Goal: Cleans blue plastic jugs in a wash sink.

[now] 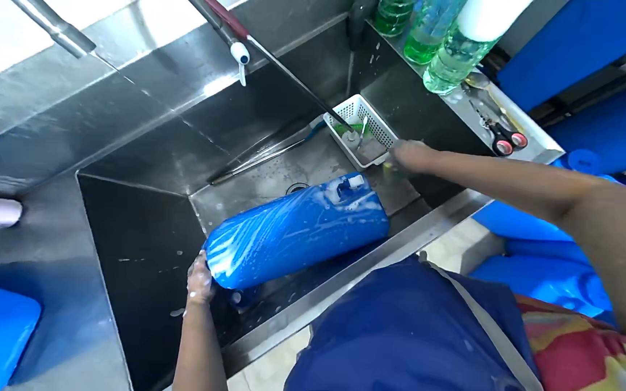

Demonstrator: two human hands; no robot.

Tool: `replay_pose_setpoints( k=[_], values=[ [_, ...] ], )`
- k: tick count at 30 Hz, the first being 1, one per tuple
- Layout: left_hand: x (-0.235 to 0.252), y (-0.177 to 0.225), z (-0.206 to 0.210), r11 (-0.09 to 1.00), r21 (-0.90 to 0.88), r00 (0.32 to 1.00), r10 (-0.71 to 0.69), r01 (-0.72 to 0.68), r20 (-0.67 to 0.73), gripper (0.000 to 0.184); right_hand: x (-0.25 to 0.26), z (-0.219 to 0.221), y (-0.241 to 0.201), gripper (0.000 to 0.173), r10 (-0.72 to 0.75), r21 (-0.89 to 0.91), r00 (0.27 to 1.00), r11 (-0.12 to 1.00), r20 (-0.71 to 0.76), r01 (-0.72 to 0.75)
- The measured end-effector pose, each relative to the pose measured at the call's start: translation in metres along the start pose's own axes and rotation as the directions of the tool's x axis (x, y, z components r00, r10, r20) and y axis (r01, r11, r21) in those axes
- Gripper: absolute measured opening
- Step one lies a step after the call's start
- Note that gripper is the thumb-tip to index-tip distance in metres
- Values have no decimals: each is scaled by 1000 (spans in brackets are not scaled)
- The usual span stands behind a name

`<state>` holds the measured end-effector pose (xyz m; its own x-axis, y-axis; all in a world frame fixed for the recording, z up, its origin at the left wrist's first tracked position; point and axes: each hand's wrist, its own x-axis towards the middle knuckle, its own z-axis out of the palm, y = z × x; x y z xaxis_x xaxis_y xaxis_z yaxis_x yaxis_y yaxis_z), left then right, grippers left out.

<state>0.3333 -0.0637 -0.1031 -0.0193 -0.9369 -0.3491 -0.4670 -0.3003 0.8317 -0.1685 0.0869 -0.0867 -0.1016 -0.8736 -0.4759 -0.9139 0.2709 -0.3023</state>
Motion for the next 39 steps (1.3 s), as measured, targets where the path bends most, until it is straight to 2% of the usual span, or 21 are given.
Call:
replay_pose_setpoints(
  k=[2,4,5,8,10,12,14,16,19,22,24,27,28,29,30,32,34,35,37,38,39],
  values=[
    [2,-1,-1,1000,-29,1000,-3,3,23,50,2,-16,-33,25,-49,113,986,991,-160,68],
    [-1,-5,-2,999,-37,999,-27,28,46,50,-5,25,-71,32,-119,120,950,980,-289,159],
    [0,-3,-3,999,-34,998,-27,28,51,50,-18,34,-89,41,-115,76,961,987,-250,138],
    [0,-3,-6,999,-30,997,-37,39,65,50,-48,23,-95,29,8,-21,999,1000,-36,-9],
    [4,-4,-7,999,-23,996,-45,47,79,50,-50,7,-69,24,114,43,985,993,-127,-109],
    [5,1,-6,998,-19,994,-62,64,89,51,-30,-3,-57,26,86,202,940,979,-330,-19],
    [2,2,-5,996,3,991,-91,91,95,51,-5,13,-76,39,69,303,971,953,-229,4],
    [3,1,-8,994,17,990,-106,104,96,51,12,40,-87,47,92,303,980,952,-174,-35],
    [3,5,-11,994,28,992,-103,101,79,51,-5,14,-78,44,130,249,979,964,-160,-87],
    [7,5,-8,994,12,988,-113,112,105,51,-6,-8,-84,35,-113,83,967,987,-230,135],
    [8,-3,-10,993,-37,985,-104,110,138,49,12,14,-106,41,-318,-9,946,948,-61,318],
    [-2,-4,-10,968,-200,982,-122,150,144,46,0,7,-127,21,-488,7,872,873,38,488],
    [-7,1,-7,951,-250,979,-152,182,137,45,-13,-4,-123,18,-493,92,870,866,-5,491],
    [-11,11,-3,930,-299,976,-185,212,117,44,-18,-11,-110,18,-489,175,862,844,-136,506],
    [-13,27,2,904,-351,970,-222,243,98,42,-12,-16,-95,23,-436,216,854,839,-285,500],
    [-17,69,18,843,-440,950,-300,309,92,34,16,-14,-95,44,-322,235,867,873,-380,428],
    [-7,110,35,804,-496,944,-301,328,137,27,49,20,-159,74,-418,139,773,833,-478,536],
    [2,127,40,797,-504,943,-289,333,165,26,60,27,-211,78,-498,98,689,769,-527,631],
    [15,149,48,805,-488,941,-269,336,203,27,67,21,-279,51,-612,92,526,597,-590,797],
    [19,150,47,819,-474,946,-264,323,189,27,77,19,-283,36,-598,71,462,560,-655,825],
    [23,146,45,831,-465,952,-266,305,151,24,94,18,-263,26,-520,68,459,605,-720,793]
  ],
)
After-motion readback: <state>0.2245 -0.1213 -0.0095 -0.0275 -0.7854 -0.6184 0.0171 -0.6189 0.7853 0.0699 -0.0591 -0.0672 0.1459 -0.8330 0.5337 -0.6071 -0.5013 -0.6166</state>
